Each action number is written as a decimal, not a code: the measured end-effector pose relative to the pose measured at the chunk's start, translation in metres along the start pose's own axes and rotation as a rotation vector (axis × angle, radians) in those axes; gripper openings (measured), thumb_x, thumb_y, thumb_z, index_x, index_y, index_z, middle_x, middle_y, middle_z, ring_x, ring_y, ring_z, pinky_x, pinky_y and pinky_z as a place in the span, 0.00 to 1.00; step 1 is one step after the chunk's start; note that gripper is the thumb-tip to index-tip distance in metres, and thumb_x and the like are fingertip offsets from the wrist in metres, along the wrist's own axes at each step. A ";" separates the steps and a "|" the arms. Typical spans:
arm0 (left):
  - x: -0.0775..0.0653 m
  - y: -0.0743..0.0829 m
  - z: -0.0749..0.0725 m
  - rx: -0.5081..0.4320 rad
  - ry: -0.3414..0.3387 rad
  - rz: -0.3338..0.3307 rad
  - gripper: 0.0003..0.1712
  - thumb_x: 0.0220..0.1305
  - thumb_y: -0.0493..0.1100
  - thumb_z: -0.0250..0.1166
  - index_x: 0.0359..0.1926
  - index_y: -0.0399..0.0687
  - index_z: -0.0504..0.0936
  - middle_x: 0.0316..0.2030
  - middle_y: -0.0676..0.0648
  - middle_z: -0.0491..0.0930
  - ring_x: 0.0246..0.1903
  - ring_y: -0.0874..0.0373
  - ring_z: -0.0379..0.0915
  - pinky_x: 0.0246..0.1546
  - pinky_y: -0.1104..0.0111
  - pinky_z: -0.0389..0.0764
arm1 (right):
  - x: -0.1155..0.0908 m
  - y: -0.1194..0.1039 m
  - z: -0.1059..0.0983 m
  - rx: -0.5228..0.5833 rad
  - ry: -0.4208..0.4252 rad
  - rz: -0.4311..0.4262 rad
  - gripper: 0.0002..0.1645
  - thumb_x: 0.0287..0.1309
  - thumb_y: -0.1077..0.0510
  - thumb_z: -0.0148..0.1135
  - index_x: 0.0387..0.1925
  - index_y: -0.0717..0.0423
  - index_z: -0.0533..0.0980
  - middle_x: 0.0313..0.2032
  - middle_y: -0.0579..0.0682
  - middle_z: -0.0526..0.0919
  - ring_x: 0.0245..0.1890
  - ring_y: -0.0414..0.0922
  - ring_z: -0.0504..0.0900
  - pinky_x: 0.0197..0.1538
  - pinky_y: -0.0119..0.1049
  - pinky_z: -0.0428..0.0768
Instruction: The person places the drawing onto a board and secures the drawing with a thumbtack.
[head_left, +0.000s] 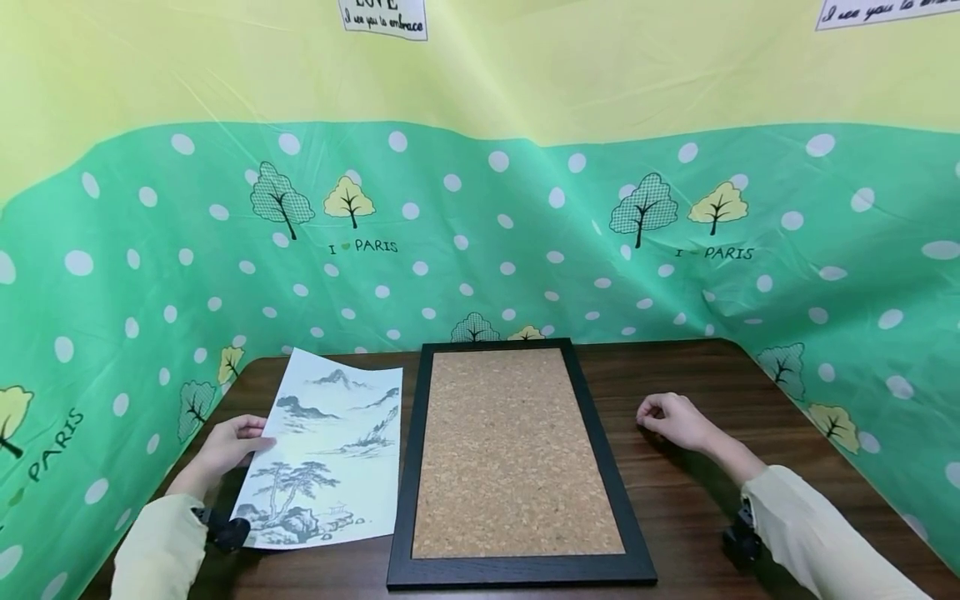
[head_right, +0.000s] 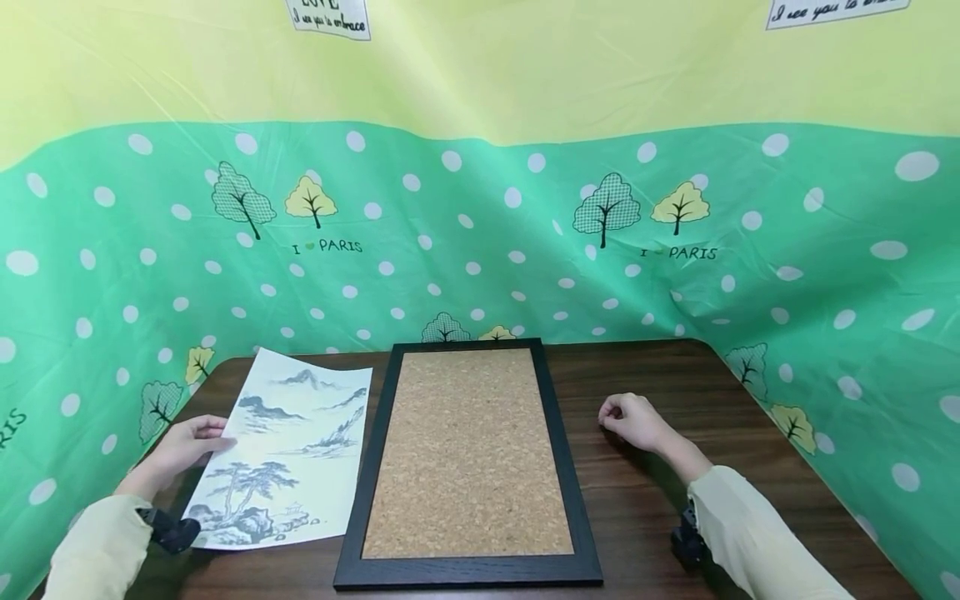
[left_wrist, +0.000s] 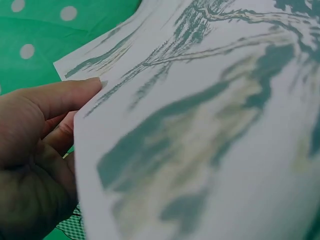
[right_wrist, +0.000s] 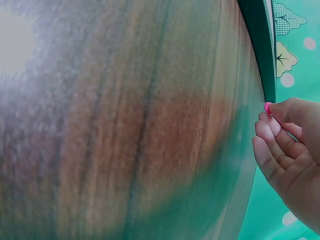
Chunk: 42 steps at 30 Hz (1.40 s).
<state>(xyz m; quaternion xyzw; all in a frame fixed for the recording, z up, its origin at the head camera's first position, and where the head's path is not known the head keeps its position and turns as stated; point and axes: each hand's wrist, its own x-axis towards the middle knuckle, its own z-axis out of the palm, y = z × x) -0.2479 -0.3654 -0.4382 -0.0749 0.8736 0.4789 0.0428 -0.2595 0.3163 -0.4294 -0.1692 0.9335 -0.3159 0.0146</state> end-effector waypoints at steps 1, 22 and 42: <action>0.003 -0.004 -0.002 -0.018 -0.001 0.000 0.29 0.50 0.43 0.69 0.48 0.30 0.70 0.33 0.46 0.76 0.29 0.58 0.74 0.28 0.65 0.78 | 0.000 0.000 0.000 -0.006 -0.001 -0.008 0.04 0.56 0.67 0.56 0.29 0.62 0.76 0.25 0.50 0.77 0.20 0.39 0.71 0.22 0.32 0.73; -0.024 0.044 -0.022 -0.190 -0.063 0.054 0.21 0.59 0.43 0.62 0.49 0.36 0.68 0.29 0.63 0.76 0.30 0.66 0.76 0.32 0.68 0.79 | 0.005 -0.004 -0.005 -0.066 0.011 -0.035 0.05 0.54 0.68 0.56 0.27 0.60 0.77 0.25 0.48 0.78 0.25 0.38 0.71 0.28 0.30 0.71; -0.027 0.078 -0.024 -0.200 -0.054 0.085 0.29 0.59 0.45 0.62 0.55 0.34 0.64 0.31 0.64 0.76 0.32 0.68 0.75 0.34 0.70 0.78 | 0.009 -0.006 -0.004 -0.062 0.017 -0.067 0.05 0.53 0.69 0.56 0.27 0.61 0.77 0.25 0.48 0.78 0.24 0.36 0.71 0.27 0.30 0.72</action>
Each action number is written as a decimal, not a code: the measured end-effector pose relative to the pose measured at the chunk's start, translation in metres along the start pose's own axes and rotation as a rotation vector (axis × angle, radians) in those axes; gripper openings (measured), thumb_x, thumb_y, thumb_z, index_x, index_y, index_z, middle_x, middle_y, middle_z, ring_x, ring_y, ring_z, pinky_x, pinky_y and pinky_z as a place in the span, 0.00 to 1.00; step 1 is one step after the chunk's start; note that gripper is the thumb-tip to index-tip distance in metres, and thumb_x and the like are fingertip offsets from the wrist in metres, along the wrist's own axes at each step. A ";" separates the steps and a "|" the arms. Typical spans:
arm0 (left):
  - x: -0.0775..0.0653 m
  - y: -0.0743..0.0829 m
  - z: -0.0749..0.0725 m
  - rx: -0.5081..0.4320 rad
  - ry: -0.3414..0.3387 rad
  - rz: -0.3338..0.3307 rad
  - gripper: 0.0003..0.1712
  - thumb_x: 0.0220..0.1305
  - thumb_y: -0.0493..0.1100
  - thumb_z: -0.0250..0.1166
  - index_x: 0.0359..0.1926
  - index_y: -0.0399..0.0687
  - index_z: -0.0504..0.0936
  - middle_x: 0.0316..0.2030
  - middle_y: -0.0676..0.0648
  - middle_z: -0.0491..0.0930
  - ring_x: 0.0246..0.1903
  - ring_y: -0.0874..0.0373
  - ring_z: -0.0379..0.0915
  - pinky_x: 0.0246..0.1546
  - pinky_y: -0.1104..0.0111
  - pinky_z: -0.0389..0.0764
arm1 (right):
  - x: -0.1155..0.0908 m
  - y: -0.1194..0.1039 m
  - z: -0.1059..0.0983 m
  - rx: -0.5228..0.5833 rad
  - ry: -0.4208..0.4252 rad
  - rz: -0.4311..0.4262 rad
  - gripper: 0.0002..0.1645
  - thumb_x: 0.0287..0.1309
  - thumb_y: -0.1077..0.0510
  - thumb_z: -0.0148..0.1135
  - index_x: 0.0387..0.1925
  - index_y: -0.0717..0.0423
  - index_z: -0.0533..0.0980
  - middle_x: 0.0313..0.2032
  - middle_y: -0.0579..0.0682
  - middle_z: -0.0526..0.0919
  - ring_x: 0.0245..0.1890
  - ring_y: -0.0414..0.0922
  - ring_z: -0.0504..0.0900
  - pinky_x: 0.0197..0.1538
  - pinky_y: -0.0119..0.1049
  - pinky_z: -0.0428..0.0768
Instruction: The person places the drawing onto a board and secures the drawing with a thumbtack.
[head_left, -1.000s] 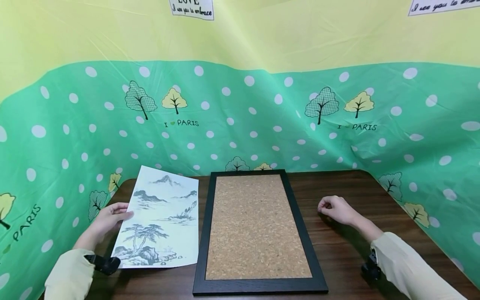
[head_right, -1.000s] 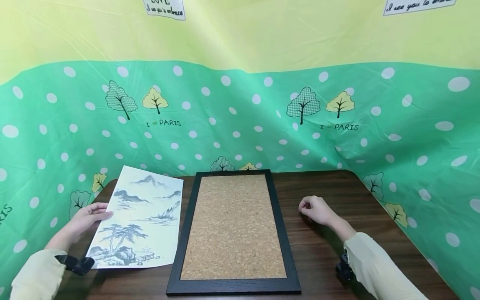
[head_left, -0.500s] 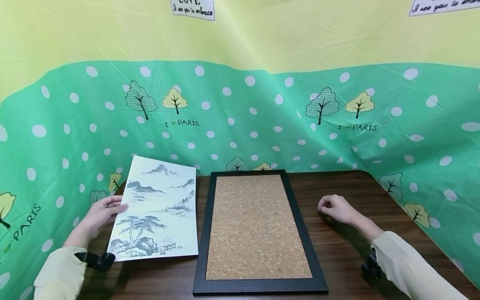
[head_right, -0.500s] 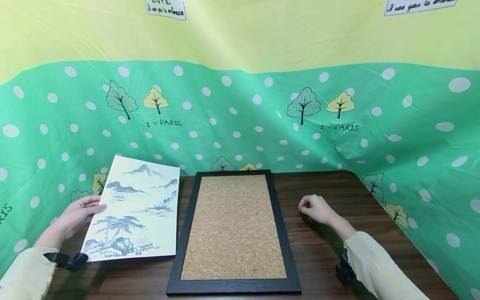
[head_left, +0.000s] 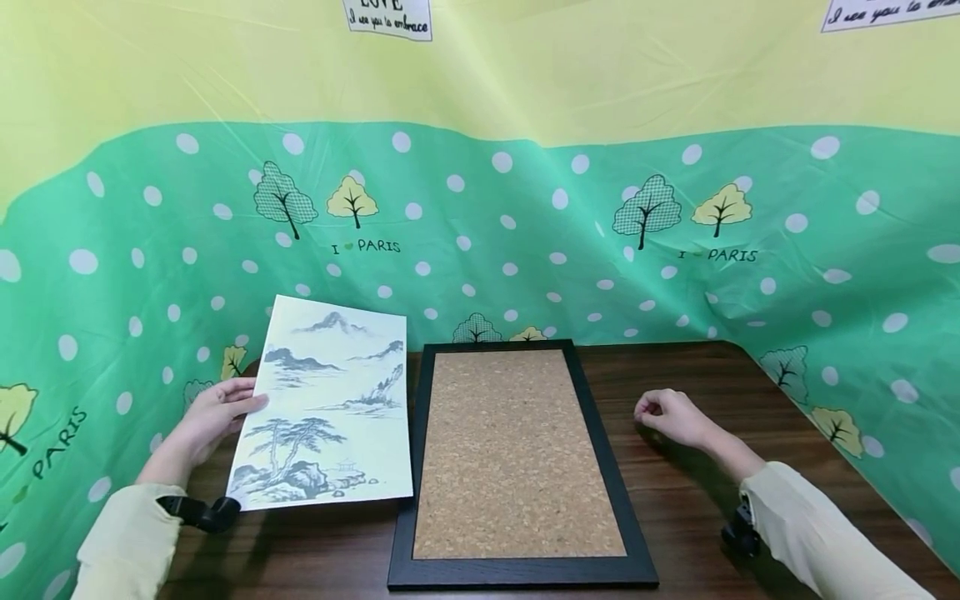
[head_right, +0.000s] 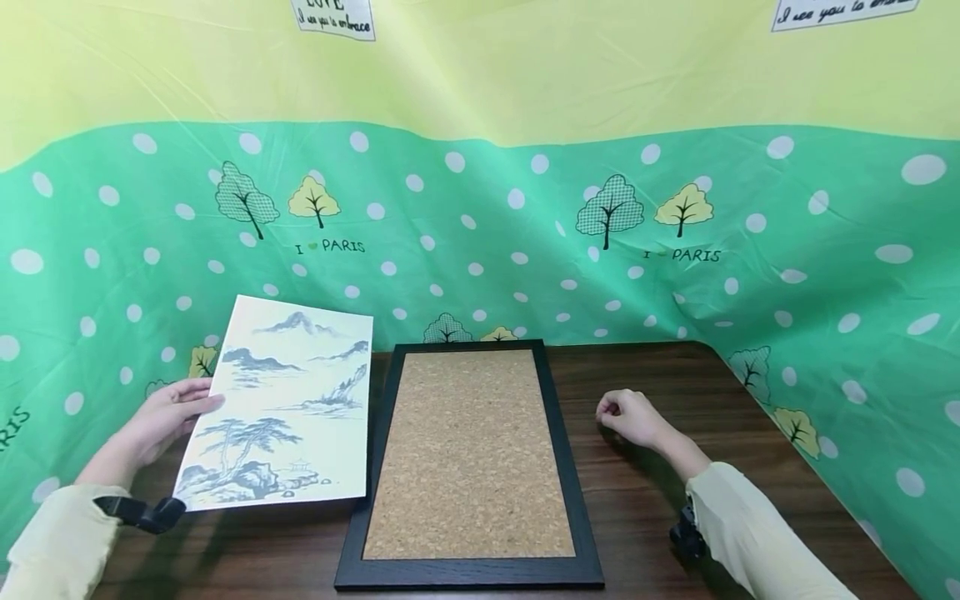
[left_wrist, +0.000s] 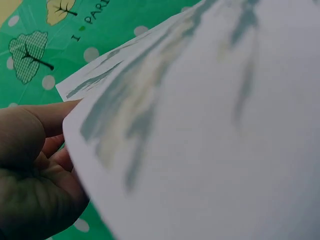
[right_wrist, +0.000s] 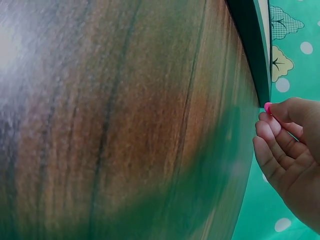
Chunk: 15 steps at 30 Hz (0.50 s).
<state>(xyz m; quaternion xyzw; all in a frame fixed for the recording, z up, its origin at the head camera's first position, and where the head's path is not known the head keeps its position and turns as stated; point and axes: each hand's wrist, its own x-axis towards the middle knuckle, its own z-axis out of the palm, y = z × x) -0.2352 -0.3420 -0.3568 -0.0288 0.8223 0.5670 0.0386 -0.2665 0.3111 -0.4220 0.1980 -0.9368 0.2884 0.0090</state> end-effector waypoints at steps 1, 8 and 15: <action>0.001 0.002 0.003 -0.008 0.001 -0.003 0.28 0.59 0.45 0.63 0.55 0.34 0.65 0.31 0.64 0.76 0.31 0.67 0.75 0.33 0.70 0.78 | 0.000 0.000 0.000 0.000 -0.002 -0.003 0.05 0.53 0.69 0.56 0.27 0.61 0.77 0.25 0.48 0.78 0.24 0.36 0.71 0.27 0.30 0.72; 0.008 0.015 0.031 -0.031 -0.015 0.024 0.30 0.59 0.41 0.62 0.57 0.29 0.62 0.31 0.61 0.77 0.31 0.66 0.76 0.33 0.70 0.77 | 0.005 -0.002 -0.002 -0.001 -0.003 -0.001 0.05 0.52 0.69 0.56 0.27 0.61 0.77 0.25 0.48 0.78 0.25 0.38 0.71 0.28 0.30 0.71; 0.014 0.023 0.064 -0.090 -0.025 0.025 0.27 0.60 0.38 0.61 0.56 0.28 0.63 0.31 0.57 0.77 0.30 0.65 0.75 0.32 0.70 0.78 | 0.007 -0.005 -0.004 -0.004 -0.007 0.000 0.05 0.52 0.69 0.56 0.27 0.61 0.77 0.26 0.49 0.79 0.25 0.39 0.72 0.27 0.30 0.72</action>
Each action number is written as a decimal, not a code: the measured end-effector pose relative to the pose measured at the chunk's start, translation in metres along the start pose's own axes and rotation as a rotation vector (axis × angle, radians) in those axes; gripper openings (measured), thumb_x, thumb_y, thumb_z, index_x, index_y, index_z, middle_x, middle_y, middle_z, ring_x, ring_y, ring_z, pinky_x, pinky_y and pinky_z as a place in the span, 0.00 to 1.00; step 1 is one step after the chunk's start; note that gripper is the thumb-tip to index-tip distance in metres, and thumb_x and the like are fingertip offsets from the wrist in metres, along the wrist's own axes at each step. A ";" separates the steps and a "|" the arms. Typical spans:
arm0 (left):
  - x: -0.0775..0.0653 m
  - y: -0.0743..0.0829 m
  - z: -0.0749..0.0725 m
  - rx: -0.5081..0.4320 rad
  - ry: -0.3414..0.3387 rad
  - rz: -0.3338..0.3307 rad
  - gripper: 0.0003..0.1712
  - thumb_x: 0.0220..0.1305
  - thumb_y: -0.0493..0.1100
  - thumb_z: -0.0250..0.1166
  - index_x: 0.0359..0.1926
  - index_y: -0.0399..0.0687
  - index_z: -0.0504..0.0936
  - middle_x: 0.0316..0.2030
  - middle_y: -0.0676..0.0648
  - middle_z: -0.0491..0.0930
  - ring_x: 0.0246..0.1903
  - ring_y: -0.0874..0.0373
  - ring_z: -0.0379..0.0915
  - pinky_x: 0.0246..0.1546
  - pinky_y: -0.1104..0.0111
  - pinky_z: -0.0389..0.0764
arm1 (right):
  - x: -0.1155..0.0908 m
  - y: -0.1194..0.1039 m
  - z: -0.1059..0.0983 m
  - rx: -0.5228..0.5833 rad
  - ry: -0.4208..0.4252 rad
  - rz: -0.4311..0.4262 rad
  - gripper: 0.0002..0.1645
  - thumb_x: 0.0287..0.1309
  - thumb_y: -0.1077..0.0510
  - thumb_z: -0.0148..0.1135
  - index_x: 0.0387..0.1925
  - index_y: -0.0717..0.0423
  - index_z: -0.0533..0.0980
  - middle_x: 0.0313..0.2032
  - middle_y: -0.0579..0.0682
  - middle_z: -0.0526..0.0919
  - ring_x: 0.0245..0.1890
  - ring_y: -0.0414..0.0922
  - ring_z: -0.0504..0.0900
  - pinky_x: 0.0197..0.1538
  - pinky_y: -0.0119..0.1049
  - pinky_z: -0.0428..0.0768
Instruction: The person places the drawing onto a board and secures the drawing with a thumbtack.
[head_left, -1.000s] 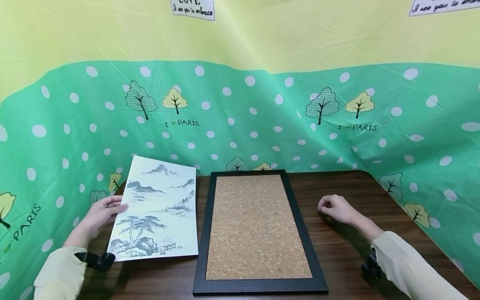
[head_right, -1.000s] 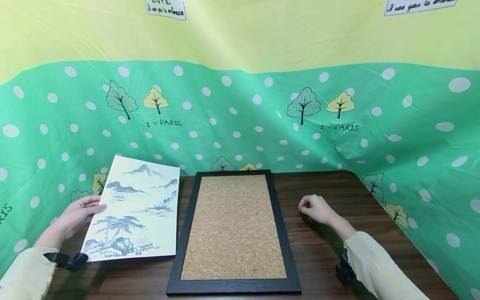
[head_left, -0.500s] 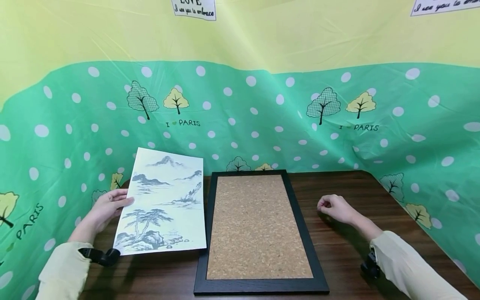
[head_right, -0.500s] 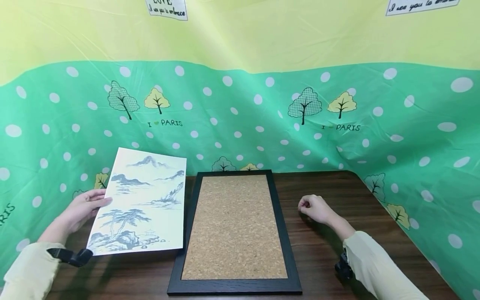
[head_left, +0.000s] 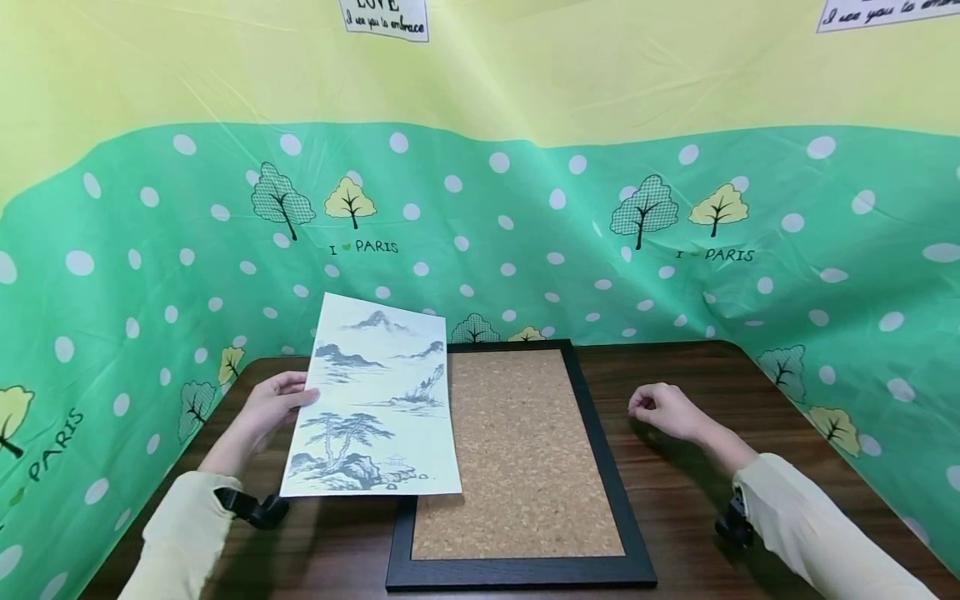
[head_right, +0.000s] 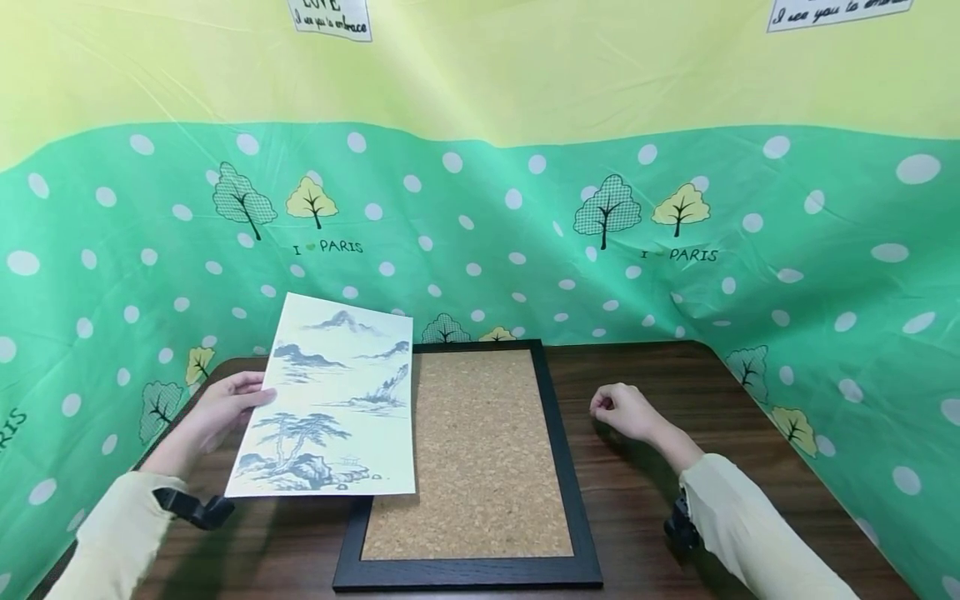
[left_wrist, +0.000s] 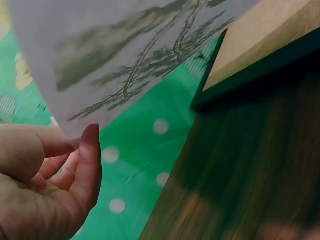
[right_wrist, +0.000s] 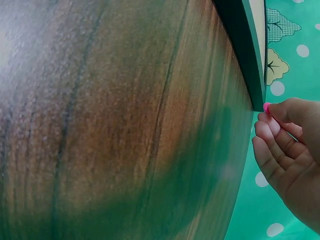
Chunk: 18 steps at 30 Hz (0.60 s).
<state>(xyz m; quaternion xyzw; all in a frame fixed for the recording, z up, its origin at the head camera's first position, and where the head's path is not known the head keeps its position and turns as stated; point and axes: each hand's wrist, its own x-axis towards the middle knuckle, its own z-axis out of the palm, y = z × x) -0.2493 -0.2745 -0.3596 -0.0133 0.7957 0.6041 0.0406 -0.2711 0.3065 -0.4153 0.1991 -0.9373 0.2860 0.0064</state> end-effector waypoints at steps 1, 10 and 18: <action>0.000 0.001 0.005 -0.012 -0.001 -0.003 0.27 0.60 0.38 0.61 0.56 0.28 0.63 0.31 0.57 0.77 0.30 0.65 0.75 0.32 0.70 0.78 | 0.000 0.000 0.000 -0.002 0.003 0.000 0.05 0.52 0.69 0.56 0.27 0.61 0.77 0.26 0.49 0.79 0.25 0.38 0.72 0.27 0.30 0.72; 0.002 0.004 0.049 -0.109 0.034 -0.031 0.25 0.59 0.35 0.61 0.54 0.28 0.65 0.30 0.52 0.77 0.27 0.65 0.75 0.30 0.71 0.78 | 0.001 0.001 0.003 0.003 0.010 -0.016 0.05 0.52 0.69 0.57 0.27 0.60 0.77 0.25 0.49 0.79 0.24 0.37 0.72 0.27 0.30 0.72; 0.008 -0.004 0.086 -0.134 0.064 -0.045 0.20 0.58 0.32 0.60 0.52 0.30 0.69 0.31 0.50 0.76 0.26 0.63 0.75 0.30 0.68 0.78 | 0.002 -0.003 0.002 0.006 0.016 -0.029 0.04 0.52 0.69 0.57 0.27 0.61 0.77 0.25 0.50 0.79 0.24 0.36 0.72 0.27 0.30 0.72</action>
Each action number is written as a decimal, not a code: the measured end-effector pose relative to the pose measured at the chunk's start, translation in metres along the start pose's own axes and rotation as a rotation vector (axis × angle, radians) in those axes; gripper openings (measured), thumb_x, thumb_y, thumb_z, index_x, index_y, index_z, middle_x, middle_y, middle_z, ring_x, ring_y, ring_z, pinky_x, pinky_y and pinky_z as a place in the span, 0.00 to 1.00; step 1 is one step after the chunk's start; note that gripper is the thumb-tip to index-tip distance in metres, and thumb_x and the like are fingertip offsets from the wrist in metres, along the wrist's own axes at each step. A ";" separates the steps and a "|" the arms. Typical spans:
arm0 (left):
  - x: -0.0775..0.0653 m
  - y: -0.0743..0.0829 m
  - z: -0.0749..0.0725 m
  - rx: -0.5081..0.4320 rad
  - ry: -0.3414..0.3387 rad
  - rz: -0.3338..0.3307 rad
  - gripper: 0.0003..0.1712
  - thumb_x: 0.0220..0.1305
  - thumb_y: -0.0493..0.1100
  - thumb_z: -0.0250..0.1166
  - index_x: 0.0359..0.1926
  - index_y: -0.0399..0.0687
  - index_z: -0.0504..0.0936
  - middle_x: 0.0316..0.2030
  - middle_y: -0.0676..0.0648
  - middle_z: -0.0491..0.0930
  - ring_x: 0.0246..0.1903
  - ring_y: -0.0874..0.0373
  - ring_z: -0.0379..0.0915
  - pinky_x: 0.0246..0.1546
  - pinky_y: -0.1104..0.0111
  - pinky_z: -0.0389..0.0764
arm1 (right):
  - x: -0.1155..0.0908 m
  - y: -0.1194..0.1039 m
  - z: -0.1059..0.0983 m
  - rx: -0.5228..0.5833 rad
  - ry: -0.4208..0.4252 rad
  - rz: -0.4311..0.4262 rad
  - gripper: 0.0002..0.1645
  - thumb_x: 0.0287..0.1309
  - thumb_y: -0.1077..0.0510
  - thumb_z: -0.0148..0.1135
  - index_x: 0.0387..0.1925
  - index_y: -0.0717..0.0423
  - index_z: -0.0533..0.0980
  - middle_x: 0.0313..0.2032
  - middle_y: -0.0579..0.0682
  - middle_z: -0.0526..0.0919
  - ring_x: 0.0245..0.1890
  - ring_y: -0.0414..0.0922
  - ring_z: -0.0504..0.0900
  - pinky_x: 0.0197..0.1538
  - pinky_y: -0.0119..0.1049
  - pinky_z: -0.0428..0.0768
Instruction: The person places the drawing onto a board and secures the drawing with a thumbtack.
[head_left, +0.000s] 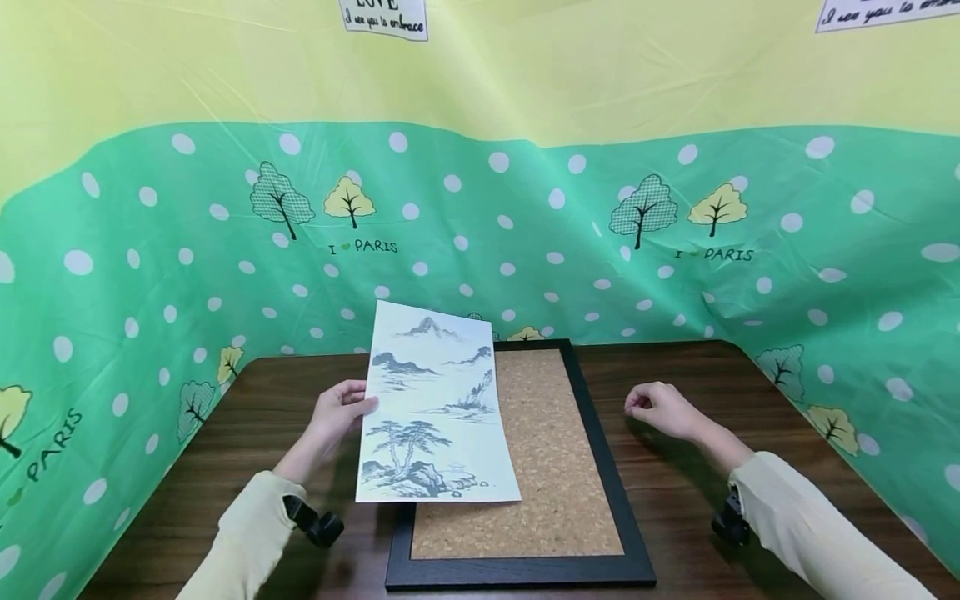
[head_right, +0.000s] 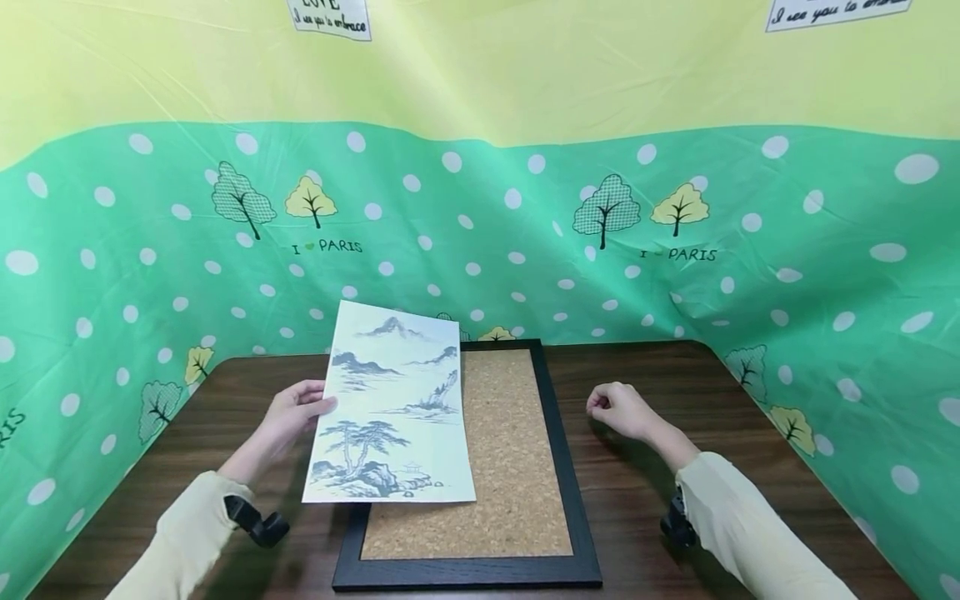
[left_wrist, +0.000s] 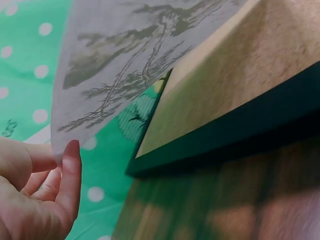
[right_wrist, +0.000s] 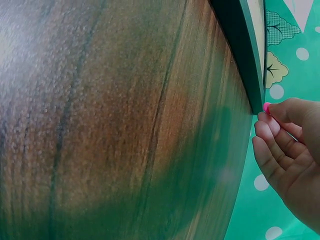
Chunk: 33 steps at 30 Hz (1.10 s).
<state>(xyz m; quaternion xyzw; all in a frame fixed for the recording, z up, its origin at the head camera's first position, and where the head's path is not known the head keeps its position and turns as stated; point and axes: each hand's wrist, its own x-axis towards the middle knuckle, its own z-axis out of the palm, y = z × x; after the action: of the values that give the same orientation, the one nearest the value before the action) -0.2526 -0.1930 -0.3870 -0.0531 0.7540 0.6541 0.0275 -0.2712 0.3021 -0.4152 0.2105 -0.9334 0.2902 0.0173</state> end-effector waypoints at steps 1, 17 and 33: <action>0.001 -0.001 0.005 -0.009 0.002 -0.001 0.20 0.58 0.32 0.59 0.52 0.30 0.69 0.31 0.50 0.76 0.26 0.63 0.75 0.30 0.68 0.78 | 0.000 0.000 0.000 0.000 -0.001 0.003 0.04 0.52 0.69 0.57 0.27 0.61 0.77 0.25 0.50 0.79 0.24 0.37 0.72 0.27 0.30 0.72; -0.003 -0.023 0.068 -0.028 -0.005 0.017 0.13 0.58 0.31 0.60 0.46 0.34 0.75 0.34 0.43 0.77 0.27 0.57 0.76 0.30 0.66 0.79 | -0.001 -0.002 0.002 -0.001 -0.007 0.007 0.04 0.51 0.69 0.57 0.27 0.62 0.78 0.25 0.50 0.79 0.24 0.35 0.72 0.28 0.30 0.72; -0.015 -0.036 0.090 0.008 -0.058 0.066 0.12 0.57 0.31 0.60 0.43 0.31 0.75 0.29 0.46 0.76 0.21 0.62 0.69 0.19 0.72 0.70 | 0.000 0.000 0.007 0.004 -0.029 0.004 0.04 0.51 0.69 0.57 0.27 0.61 0.78 0.25 0.49 0.79 0.24 0.37 0.72 0.28 0.30 0.72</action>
<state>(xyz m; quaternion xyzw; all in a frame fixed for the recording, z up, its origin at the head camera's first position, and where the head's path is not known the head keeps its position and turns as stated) -0.2359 -0.1086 -0.4331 -0.0089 0.7569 0.6529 0.0282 -0.2705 0.2977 -0.4210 0.2129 -0.9334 0.2890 0.0027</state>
